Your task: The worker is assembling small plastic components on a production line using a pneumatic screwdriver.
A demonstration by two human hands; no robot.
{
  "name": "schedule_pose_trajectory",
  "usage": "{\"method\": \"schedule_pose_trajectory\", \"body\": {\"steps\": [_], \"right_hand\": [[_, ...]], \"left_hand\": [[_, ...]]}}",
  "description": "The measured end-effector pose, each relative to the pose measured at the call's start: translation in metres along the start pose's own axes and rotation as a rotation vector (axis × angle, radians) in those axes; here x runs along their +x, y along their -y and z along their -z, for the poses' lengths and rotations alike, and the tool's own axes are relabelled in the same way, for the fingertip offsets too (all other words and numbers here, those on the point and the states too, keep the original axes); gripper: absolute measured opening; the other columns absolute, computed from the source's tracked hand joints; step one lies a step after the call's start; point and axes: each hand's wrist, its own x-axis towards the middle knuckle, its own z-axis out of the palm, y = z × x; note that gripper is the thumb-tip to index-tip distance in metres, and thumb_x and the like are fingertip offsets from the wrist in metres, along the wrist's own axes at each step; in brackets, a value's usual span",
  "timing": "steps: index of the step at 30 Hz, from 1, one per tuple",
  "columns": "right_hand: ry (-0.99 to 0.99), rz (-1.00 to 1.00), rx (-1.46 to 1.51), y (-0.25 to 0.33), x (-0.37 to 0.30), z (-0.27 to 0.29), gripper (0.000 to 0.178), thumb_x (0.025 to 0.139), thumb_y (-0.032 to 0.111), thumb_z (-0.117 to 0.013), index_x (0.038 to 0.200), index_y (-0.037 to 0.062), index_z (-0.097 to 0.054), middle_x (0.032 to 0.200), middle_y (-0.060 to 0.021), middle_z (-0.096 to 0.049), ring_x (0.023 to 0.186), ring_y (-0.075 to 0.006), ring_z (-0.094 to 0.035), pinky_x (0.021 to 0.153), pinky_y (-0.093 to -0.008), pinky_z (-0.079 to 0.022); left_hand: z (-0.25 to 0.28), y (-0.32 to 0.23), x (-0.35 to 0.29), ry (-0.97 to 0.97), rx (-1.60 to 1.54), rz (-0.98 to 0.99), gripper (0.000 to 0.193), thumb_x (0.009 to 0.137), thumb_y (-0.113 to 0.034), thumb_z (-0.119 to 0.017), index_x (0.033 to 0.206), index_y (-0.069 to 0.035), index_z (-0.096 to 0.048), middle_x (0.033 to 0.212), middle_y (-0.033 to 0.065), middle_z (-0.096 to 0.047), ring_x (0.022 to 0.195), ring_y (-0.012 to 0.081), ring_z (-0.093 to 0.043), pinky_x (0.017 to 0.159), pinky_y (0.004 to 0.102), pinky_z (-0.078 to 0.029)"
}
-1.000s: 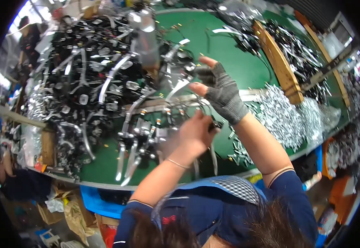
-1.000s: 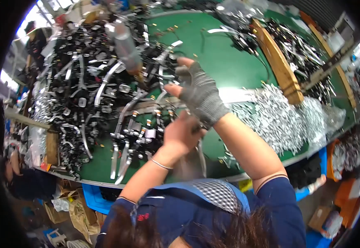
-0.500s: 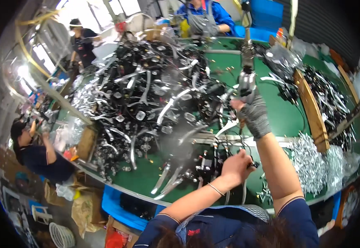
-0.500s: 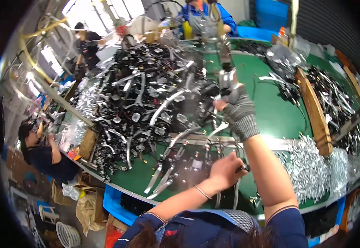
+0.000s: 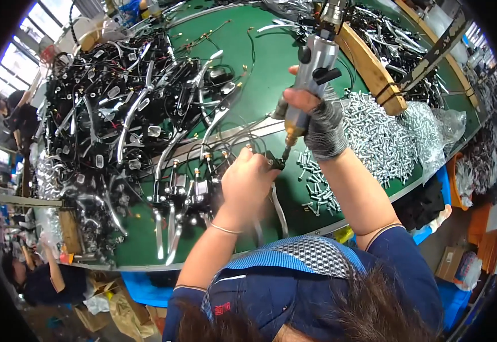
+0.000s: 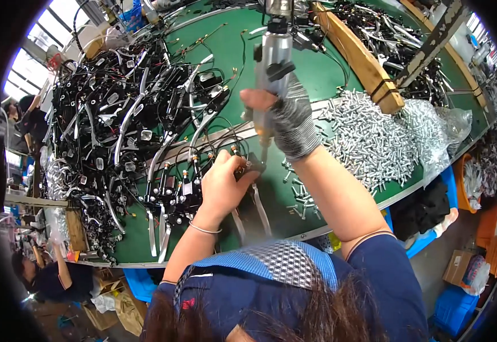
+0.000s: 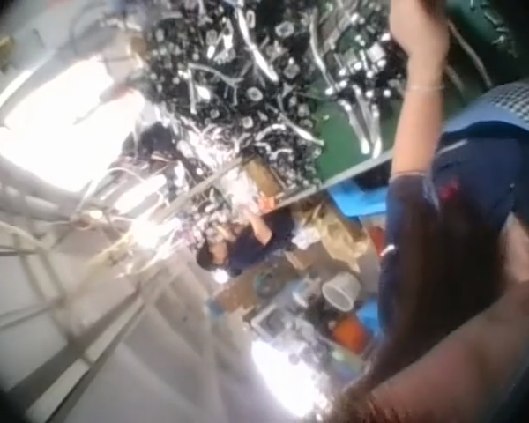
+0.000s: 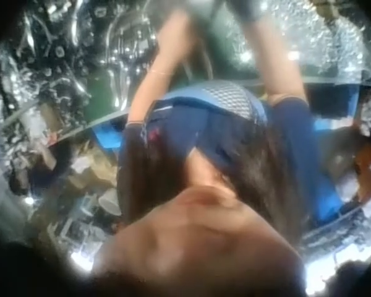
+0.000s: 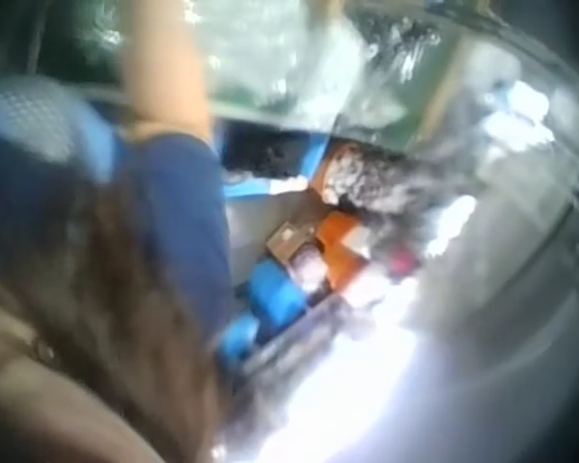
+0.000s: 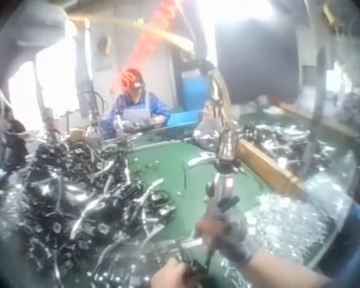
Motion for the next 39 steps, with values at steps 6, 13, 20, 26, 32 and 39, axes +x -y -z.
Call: {"method": "schedule_pose_trajectory", "body": {"steps": [6, 13, 20, 26, 32, 39], "right_hand": [[0.027, -0.06, 0.038, 0.0, 0.002, 0.004, 0.055, 0.065, 0.021, -0.074, 0.108, 0.0034, -0.046, 0.082, -0.0063, -0.055, 0.071, -0.0173, -0.058, 0.059, -0.0299, -0.051], [0.02, -0.037, 0.055, -0.013, -0.004, 0.007, 0.051, 0.066, 0.022, -0.073, 0.107, 0.0035, -0.047, 0.082, -0.0069, -0.058, 0.07, -0.0164, -0.058, 0.061, -0.0295, -0.05], [-0.002, -0.042, 0.004, -0.009, -0.006, 0.004, 0.049, 0.067, 0.02, -0.071, 0.106, 0.0023, -0.046, 0.077, -0.0075, -0.058, 0.067, -0.0177, -0.058, 0.061, -0.0304, -0.05], [-0.019, -0.097, 0.037, -0.01, -0.008, 0.002, 0.049, 0.064, 0.018, -0.074, 0.103, 0.0032, -0.048, 0.081, -0.005, -0.053, 0.07, -0.0163, -0.057, 0.059, -0.0294, -0.05], [0.02, -0.029, 0.125, 0.0, -0.015, -0.015, 0.051, 0.064, 0.017, -0.074, 0.105, 0.0035, -0.047, 0.083, -0.0053, -0.05, 0.069, -0.0166, -0.056, 0.058, -0.0295, -0.049], [0.03, -0.075, 0.13, -0.013, -0.016, -0.016, 0.052, 0.064, 0.019, -0.075, 0.105, 0.0033, -0.047, 0.081, -0.0048, -0.053, 0.07, -0.0162, -0.056, 0.059, -0.029, -0.049]], "left_hand": [[0.001, -0.002, -0.002, -0.025, -0.004, -0.024, 0.024, 0.067, -0.022, -0.073, 0.077, -0.006, -0.058, 0.076, 0.0067, -0.05, 0.067, 0.0253, -0.055, 0.057, 0.0338, -0.045], [0.003, 0.0, -0.001, -0.02, -0.019, -0.039, 0.024, 0.066, -0.02, -0.073, 0.077, -0.006, -0.057, 0.076, 0.0066, -0.05, 0.067, 0.0255, -0.055, 0.057, 0.0343, -0.045], [0.005, -0.001, 0.001, 0.005, -0.017, -0.034, 0.024, 0.067, -0.019, -0.073, 0.078, -0.006, -0.056, 0.078, 0.0066, -0.05, 0.067, 0.0255, -0.055, 0.058, 0.0344, -0.045], [0.004, 0.001, 0.0, 0.048, -0.021, -0.014, 0.023, 0.068, -0.02, -0.072, 0.078, -0.006, -0.056, 0.078, 0.0057, -0.05, 0.069, 0.0247, -0.056, 0.057, 0.0347, -0.045], [0.009, -0.003, 0.002, 0.144, 0.037, 0.071, 0.024, 0.069, -0.024, -0.071, 0.079, -0.007, -0.058, 0.078, 0.0051, -0.049, 0.068, 0.0242, -0.057, 0.057, 0.035, -0.045], [0.003, 0.003, 0.002, 0.086, -0.015, 0.022, 0.024, 0.07, -0.027, -0.07, 0.079, -0.008, -0.059, 0.078, 0.0049, -0.049, 0.067, 0.0249, -0.057, 0.057, 0.0356, -0.045]]}}
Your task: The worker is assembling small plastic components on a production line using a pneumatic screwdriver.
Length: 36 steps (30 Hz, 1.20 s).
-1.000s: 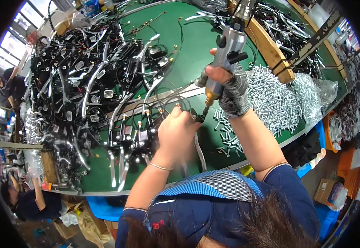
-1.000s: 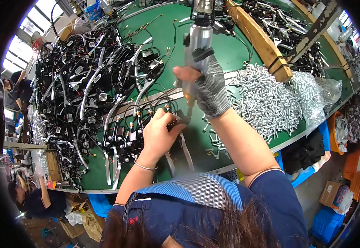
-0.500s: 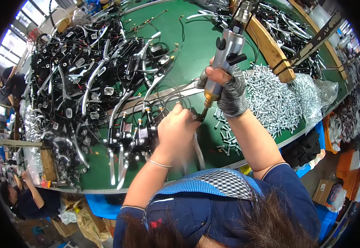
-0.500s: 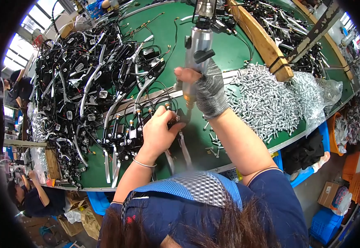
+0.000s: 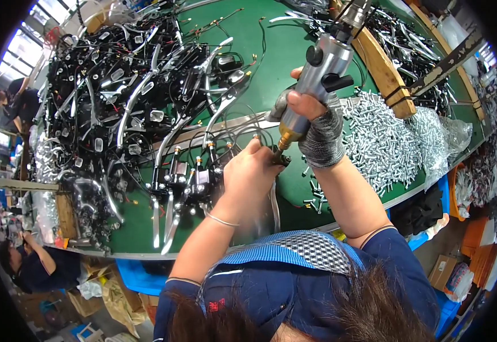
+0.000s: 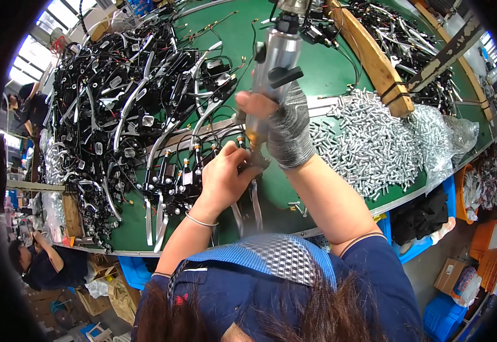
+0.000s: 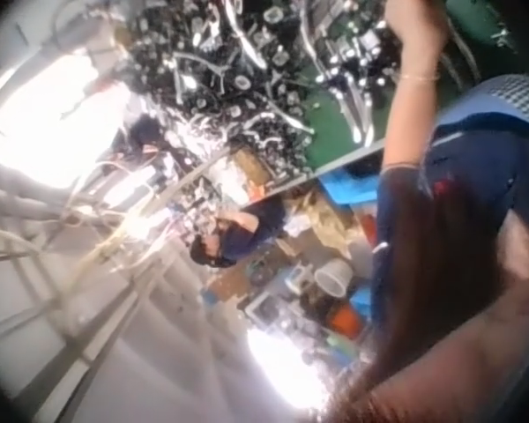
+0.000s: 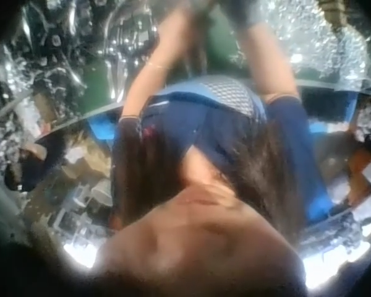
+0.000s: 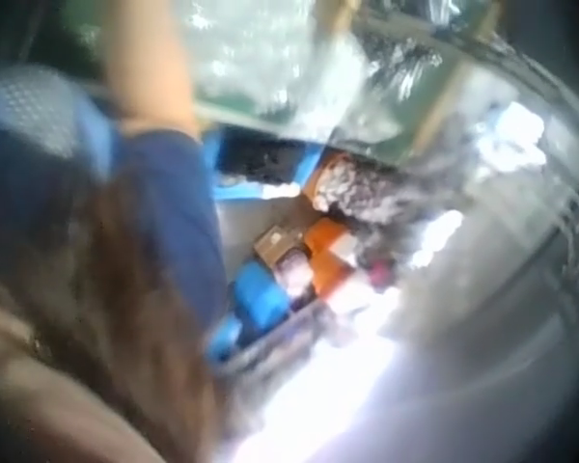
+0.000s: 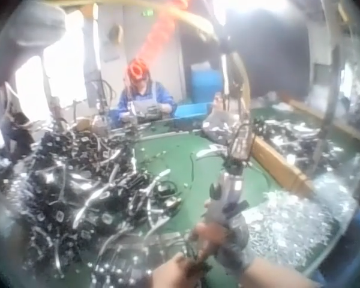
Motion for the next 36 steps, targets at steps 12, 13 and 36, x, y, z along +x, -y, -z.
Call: {"method": "schedule_pose_trajectory", "body": {"steps": [12, 13, 36], "right_hand": [[0.048, 0.007, -0.092, -0.017, 0.003, 0.01, 0.049, 0.066, 0.023, -0.074, 0.103, 0.0023, -0.051, 0.078, -0.0033, -0.058, 0.072, -0.0136, -0.057, 0.067, -0.0278, -0.047], [0.043, 0.008, -0.116, -0.016, 0.001, 0.009, 0.049, 0.066, 0.023, -0.074, 0.104, 0.0023, -0.051, 0.078, -0.0031, -0.058, 0.073, -0.0136, -0.057, 0.068, -0.0277, -0.047], [0.134, 0.131, 0.019, -0.04, 0.014, 0.027, 0.04, 0.076, 0.02, -0.059, 0.109, 0.0035, -0.045, 0.096, -0.0053, -0.05, 0.08, -0.0174, -0.056, 0.064, -0.0333, -0.051]], "left_hand": [[-0.001, 0.001, -0.003, -0.044, -0.004, 0.016, 0.025, 0.067, -0.026, -0.072, 0.079, -0.008, -0.058, 0.077, 0.005, -0.048, 0.065, 0.0255, -0.056, 0.055, 0.0364, -0.044], [0.0, 0.0, -0.004, -0.05, -0.002, 0.015, 0.025, 0.067, -0.026, -0.072, 0.079, -0.008, -0.058, 0.077, 0.005, -0.048, 0.065, 0.0255, -0.056, 0.055, 0.0364, -0.044], [-0.004, 0.008, 0.0, -0.097, 0.005, 0.029, 0.023, 0.065, -0.026, -0.072, 0.074, -0.009, -0.059, 0.081, 0.0099, -0.052, 0.068, 0.0287, -0.058, 0.058, 0.0398, -0.047]]}}
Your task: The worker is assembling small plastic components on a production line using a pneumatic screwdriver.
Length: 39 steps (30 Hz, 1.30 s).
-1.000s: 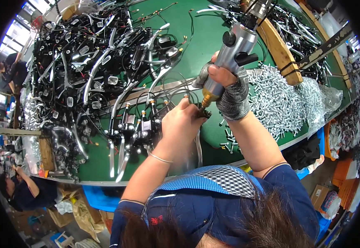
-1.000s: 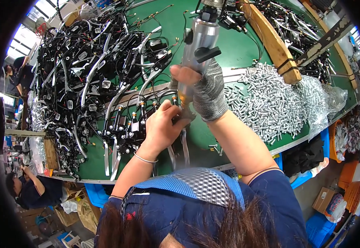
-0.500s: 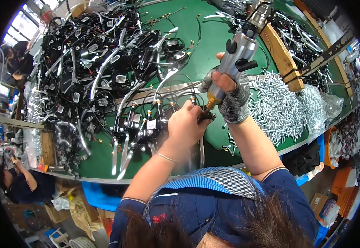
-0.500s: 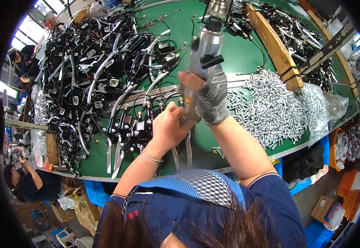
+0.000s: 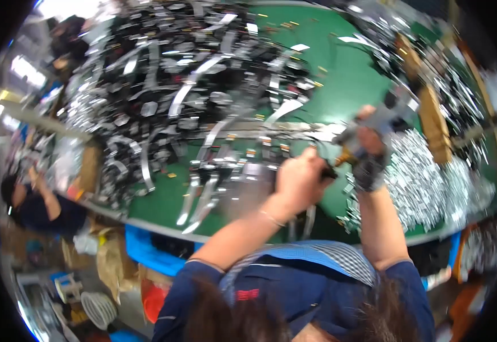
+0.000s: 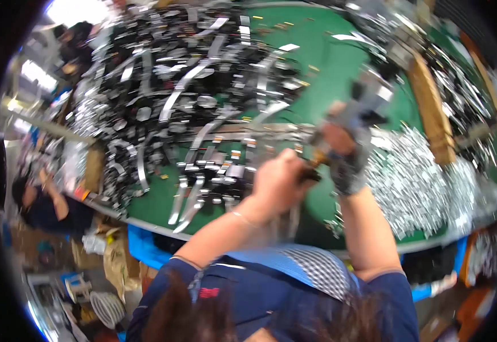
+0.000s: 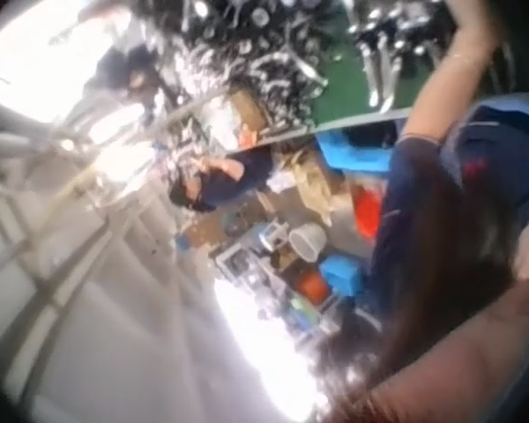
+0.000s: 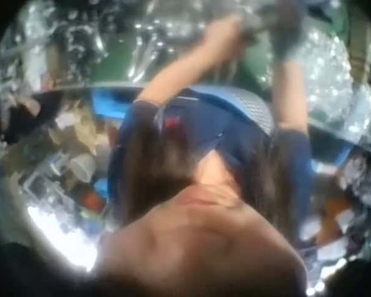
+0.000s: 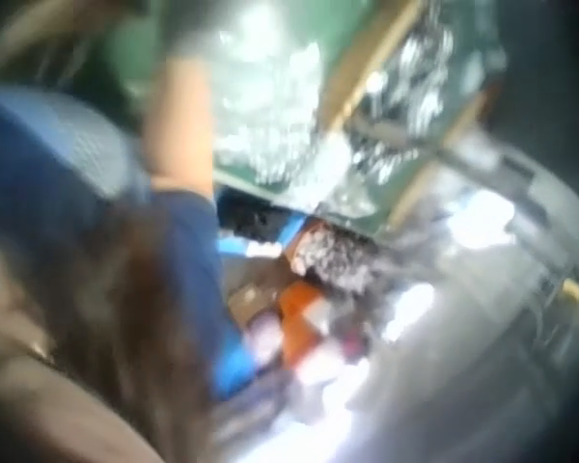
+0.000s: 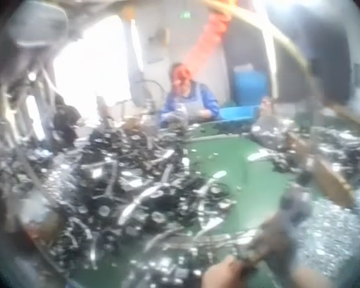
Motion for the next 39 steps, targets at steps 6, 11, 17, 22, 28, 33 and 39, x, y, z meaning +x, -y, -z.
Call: {"method": "schedule_pose_trajectory", "body": {"steps": [6, 11, 17, 22, 28, 33, 39], "right_hand": [[-0.021, -0.009, 0.016, 0.001, -0.013, 0.018, 0.044, 0.082, 0.027, -0.058, 0.116, 0.0052, -0.041, 0.085, -0.0035, -0.054, 0.074, -0.0153, -0.056, 0.065, -0.0332, -0.049], [0.134, 0.02, 0.028, 0.01, -0.014, -0.002, 0.039, 0.081, 0.023, -0.057, 0.113, 0.0054, -0.043, 0.081, -0.0042, -0.05, 0.071, -0.0164, -0.054, 0.061, -0.0322, -0.05], [0.131, 0.033, -0.077, 0.01, -0.009, -0.011, 0.048, 0.079, 0.028, -0.06, 0.115, 0.0023, -0.042, 0.071, -0.0048, -0.05, 0.062, -0.0164, -0.052, 0.058, -0.0298, -0.048], [0.091, 0.112, -0.167, 0.01, -0.011, -0.028, 0.058, 0.078, 0.03, -0.062, 0.12, -0.0016, -0.039, 0.068, -0.0047, -0.049, 0.058, -0.0163, -0.052, 0.057, -0.0291, -0.047], [0.075, 0.079, -0.161, 0.014, -0.01, -0.033, 0.062, 0.077, 0.03, -0.063, 0.123, -0.0023, -0.037, 0.069, -0.0049, -0.05, 0.059, -0.0162, -0.052, 0.056, -0.0298, -0.048], [0.054, 0.101, -0.189, 0.01, -0.006, -0.026, 0.058, 0.079, 0.03, -0.061, 0.121, -0.0017, -0.038, 0.069, -0.0031, -0.049, 0.058, -0.0137, -0.05, 0.054, -0.0289, -0.047], [0.172, 0.094, -0.192, 0.014, -0.003, -0.041, 0.053, 0.081, 0.028, -0.059, 0.12, -0.0011, -0.039, 0.069, -0.0024, -0.049, 0.057, -0.0117, -0.049, 0.049, -0.027, -0.047]], "left_hand": [[-0.004, -0.014, -0.011, 0.03, -0.028, 0.042, 0.029, 0.064, -0.029, -0.073, 0.07, -0.005, -0.058, 0.087, 0.0123, -0.052, 0.072, 0.0291, -0.058, 0.064, 0.0381, -0.047], [-0.003, -0.013, -0.018, -0.002, -0.044, 0.038, 0.027, 0.064, -0.027, -0.071, 0.073, -0.006, -0.058, 0.087, 0.0107, -0.051, 0.078, 0.0288, -0.056, 0.067, 0.0392, -0.045], [-0.004, -0.009, -0.015, 0.025, -0.015, 0.031, 0.029, 0.066, -0.028, -0.071, 0.077, -0.005, -0.057, 0.089, 0.0112, -0.05, 0.079, 0.0287, -0.056, 0.066, 0.0396, -0.044], [-0.005, -0.006, -0.014, 0.008, -0.032, -0.045, 0.029, 0.067, -0.028, -0.07, 0.078, -0.004, -0.057, 0.089, 0.0118, -0.05, 0.079, 0.0284, -0.056, 0.066, 0.0399, -0.044], [-0.002, -0.007, -0.017, -0.079, -0.035, -0.065, 0.029, 0.066, -0.028, -0.071, 0.075, -0.004, -0.057, 0.087, 0.0119, -0.05, 0.076, 0.0285, -0.057, 0.066, 0.0398, -0.044], [0.0, -0.008, -0.018, -0.029, -0.053, -0.077, 0.031, 0.069, -0.028, -0.069, 0.08, -0.003, -0.055, 0.088, 0.0117, -0.05, 0.079, 0.0288, -0.056, 0.067, 0.0395, -0.044], [-0.006, -0.007, -0.018, -0.023, -0.109, -0.101, 0.028, 0.066, -0.026, -0.071, 0.076, -0.004, -0.056, 0.086, 0.0113, -0.05, 0.075, 0.0296, -0.056, 0.066, 0.0411, -0.044]]}}
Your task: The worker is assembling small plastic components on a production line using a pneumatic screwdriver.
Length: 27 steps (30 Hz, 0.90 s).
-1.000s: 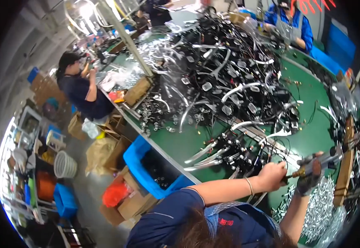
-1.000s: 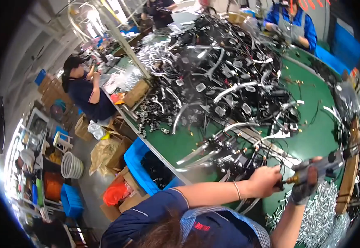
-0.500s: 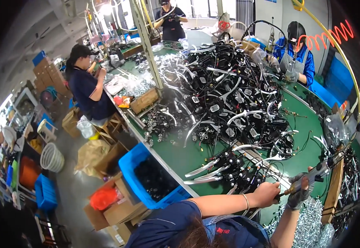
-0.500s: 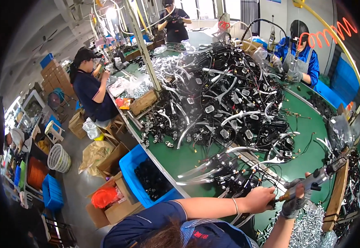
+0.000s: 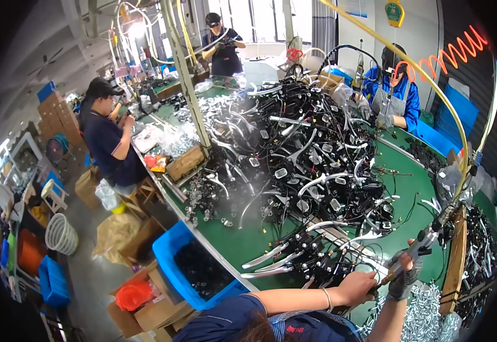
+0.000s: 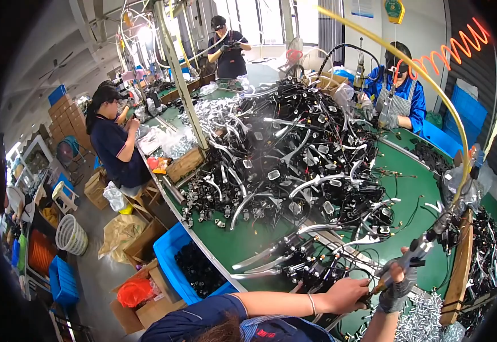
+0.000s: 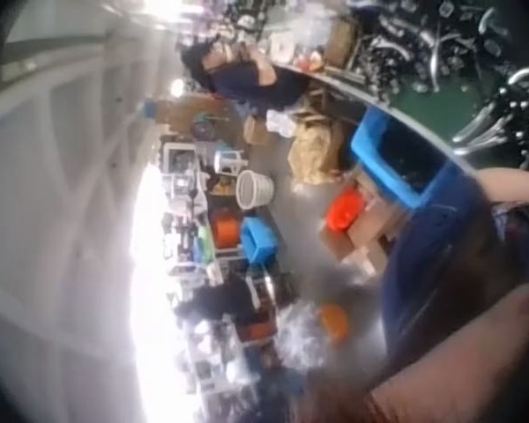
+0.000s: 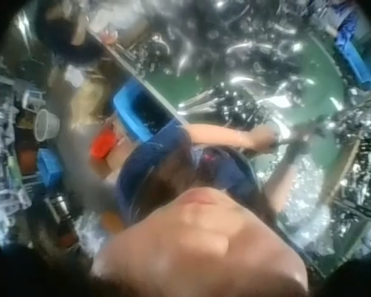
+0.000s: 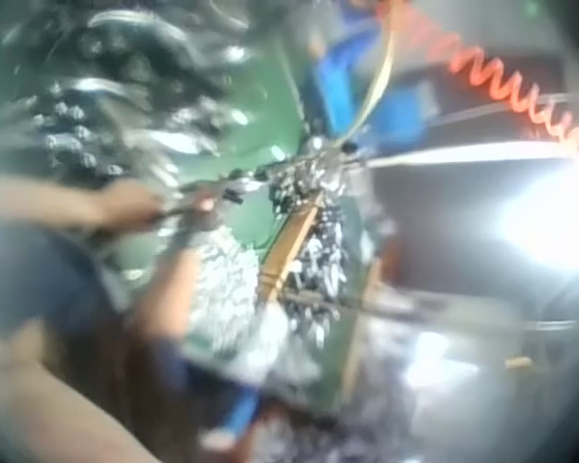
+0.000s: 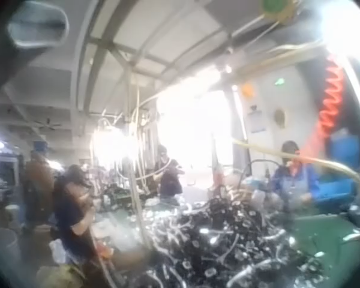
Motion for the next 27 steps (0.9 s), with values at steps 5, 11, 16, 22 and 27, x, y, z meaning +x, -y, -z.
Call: {"method": "schedule_pose_trajectory", "body": {"steps": [5, 11, 16, 22, 27], "right_hand": [[-0.061, 0.007, -0.011, 0.0, -0.003, -0.003, 0.057, 0.074, 0.026, -0.062, 0.119, 0.0002, -0.038, 0.063, -0.0054, -0.051, 0.052, -0.0157, -0.053, 0.047, -0.0257, -0.044], [-0.128, -0.057, -0.022, 0.002, 0.0, -0.006, 0.06, 0.074, 0.029, -0.063, 0.119, -0.0012, -0.037, 0.062, -0.0059, -0.051, 0.049, -0.0169, -0.053, 0.047, -0.0269, -0.043], [-0.133, 0.096, -0.027, -0.008, -0.008, 0.0, 0.059, 0.075, 0.03, -0.063, 0.118, -0.002, -0.038, 0.063, -0.0059, -0.051, 0.049, -0.017, -0.053, 0.047, -0.0272, -0.044], [-0.042, -0.021, 0.063, -0.007, -0.014, 0.011, 0.057, 0.079, 0.033, -0.061, 0.119, -0.0002, -0.038, 0.068, -0.0061, -0.05, 0.056, -0.0158, -0.053, 0.05, -0.027, -0.047], [-0.027, -0.007, 0.097, -0.009, -0.03, 0.029, 0.054, 0.08, 0.034, -0.061, 0.118, 0.0022, -0.038, 0.078, -0.0061, -0.051, 0.062, -0.0169, -0.055, 0.051, -0.0283, -0.049]], "left_hand": [[0.008, -0.001, 0.002, 0.035, 0.019, 0.061, 0.03, 0.069, -0.028, -0.069, 0.079, -0.004, -0.053, 0.089, 0.0099, -0.048, 0.078, 0.0281, -0.055, 0.066, 0.04, -0.044], [0.012, 0.0, 0.005, 0.09, 0.028, 0.014, 0.031, 0.07, -0.029, -0.068, 0.08, -0.004, -0.053, 0.089, 0.0099, -0.048, 0.079, 0.0273, -0.056, 0.065, 0.0394, -0.044], [0.01, 0.001, 0.008, 0.046, 0.032, 0.001, 0.03, 0.068, -0.028, -0.069, 0.078, -0.004, -0.054, 0.088, 0.0098, -0.049, 0.076, 0.0272, -0.056, 0.064, 0.0392, -0.044], [0.009, -0.006, 0.0, -0.011, 0.042, -0.03, 0.029, 0.067, -0.028, -0.07, 0.077, -0.005, -0.055, 0.087, 0.0098, -0.05, 0.074, 0.027, -0.056, 0.064, 0.039, -0.044], [0.011, -0.012, -0.005, 0.023, 0.075, -0.034, 0.029, 0.067, -0.028, -0.07, 0.077, -0.006, -0.055, 0.087, 0.0098, -0.051, 0.074, 0.027, -0.057, 0.063, 0.0389, -0.046]]}}
